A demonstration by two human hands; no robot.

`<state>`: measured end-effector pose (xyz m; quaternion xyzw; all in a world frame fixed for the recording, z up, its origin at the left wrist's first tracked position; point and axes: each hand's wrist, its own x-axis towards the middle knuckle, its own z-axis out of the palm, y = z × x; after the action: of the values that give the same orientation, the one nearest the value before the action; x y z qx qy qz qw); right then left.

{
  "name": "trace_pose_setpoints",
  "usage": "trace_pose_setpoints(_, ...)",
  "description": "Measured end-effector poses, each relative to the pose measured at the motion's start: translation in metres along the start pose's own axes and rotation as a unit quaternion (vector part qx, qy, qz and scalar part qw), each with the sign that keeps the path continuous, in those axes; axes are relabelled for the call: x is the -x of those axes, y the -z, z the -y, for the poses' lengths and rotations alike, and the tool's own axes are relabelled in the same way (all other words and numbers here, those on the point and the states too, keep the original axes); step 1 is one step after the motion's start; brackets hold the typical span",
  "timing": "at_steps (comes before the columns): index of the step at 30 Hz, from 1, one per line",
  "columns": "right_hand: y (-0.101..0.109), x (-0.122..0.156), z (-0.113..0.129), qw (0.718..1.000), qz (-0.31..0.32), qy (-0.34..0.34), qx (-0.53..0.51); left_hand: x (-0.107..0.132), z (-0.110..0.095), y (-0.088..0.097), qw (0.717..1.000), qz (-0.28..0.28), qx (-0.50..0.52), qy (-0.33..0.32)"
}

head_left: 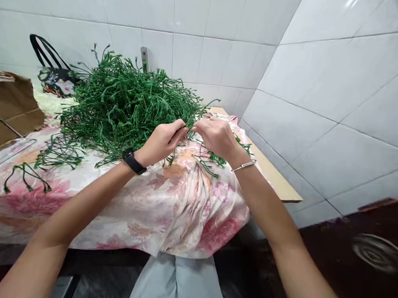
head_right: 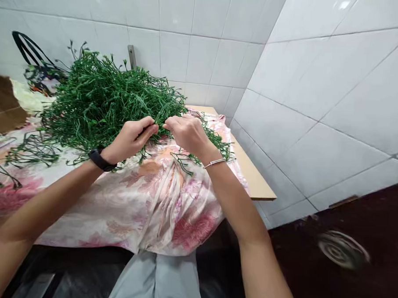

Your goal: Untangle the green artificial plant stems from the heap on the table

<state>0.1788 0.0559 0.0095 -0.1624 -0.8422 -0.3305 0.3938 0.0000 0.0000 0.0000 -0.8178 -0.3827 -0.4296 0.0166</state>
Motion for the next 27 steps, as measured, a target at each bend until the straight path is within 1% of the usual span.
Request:
trace_pose_setpoints(2,0.0,-0.001,0.007,0.999,0.014,0.02,0.02,-0.002,-0.004,-0.004,0.999,-0.025,-0.014,-0.015)
trace_pose_setpoints(5,0.0,-0.001,0.007,1.0,0.025,-0.002,0.005,0.0,-0.009,-0.007,0.997,-0.059,-0.025,-0.033)
trace_pose_setpoints(6,0.001,0.0,0.002,0.999,0.019,-0.033,-0.015,0.002,-0.01,-0.006,0.997,-0.069,-0.026,-0.038)
trace_pose_setpoints(8,0.007,0.006,-0.016,0.987,-0.036,-0.147,-0.059,0.01,-0.011,-0.004,0.996,-0.077,-0.025,-0.042)
trace_pose_setpoints(9,0.012,0.009,-0.029,0.96,-0.116,-0.247,-0.069,0.014,-0.011,-0.002,0.996,-0.075,-0.025,-0.041)
trace_pose_setpoints(10,0.019,0.014,-0.042,0.94,-0.166,-0.292,-0.058,0.018,-0.01,0.0,0.997,-0.07,-0.023,-0.036)
trace_pose_setpoints(12,0.031,0.024,-0.067,0.913,-0.224,-0.337,-0.043,0.023,-0.008,0.002,0.998,-0.064,-0.006,-0.013)
trace_pose_setpoints(13,0.036,0.028,-0.075,0.896,-0.229,-0.376,-0.065,0.024,-0.007,0.002,0.998,-0.065,0.013,0.003)
trace_pose_setpoints(14,0.038,0.032,-0.081,0.888,-0.206,-0.398,-0.099,0.024,-0.006,0.002,0.997,-0.065,0.036,0.019)
trace_pose_setpoints(16,0.035,0.037,-0.085,0.891,-0.152,-0.408,-0.132,0.022,-0.004,0.002,0.994,-0.056,0.08,0.04)
trace_pose_setpoints(19,0.02,0.041,-0.082,0.906,-0.079,-0.389,-0.148,0.021,-0.002,0.001,0.993,-0.036,0.103,0.053)
trace_pose_setpoints(21,0.011,0.044,-0.08,0.908,-0.019,-0.385,-0.164,0.021,0.0,0.001,0.992,-0.034,0.106,0.064)
trace_pose_setpoints(24,0.002,0.048,-0.079,0.905,0.067,-0.383,-0.171,0.022,0.003,0.001,0.987,-0.037,0.132,0.081)
trace_pose_setpoints(27,-0.002,0.052,-0.08,0.906,0.132,-0.375,-0.147,0.022,0.004,-0.001,0.981,-0.033,0.17,0.09)
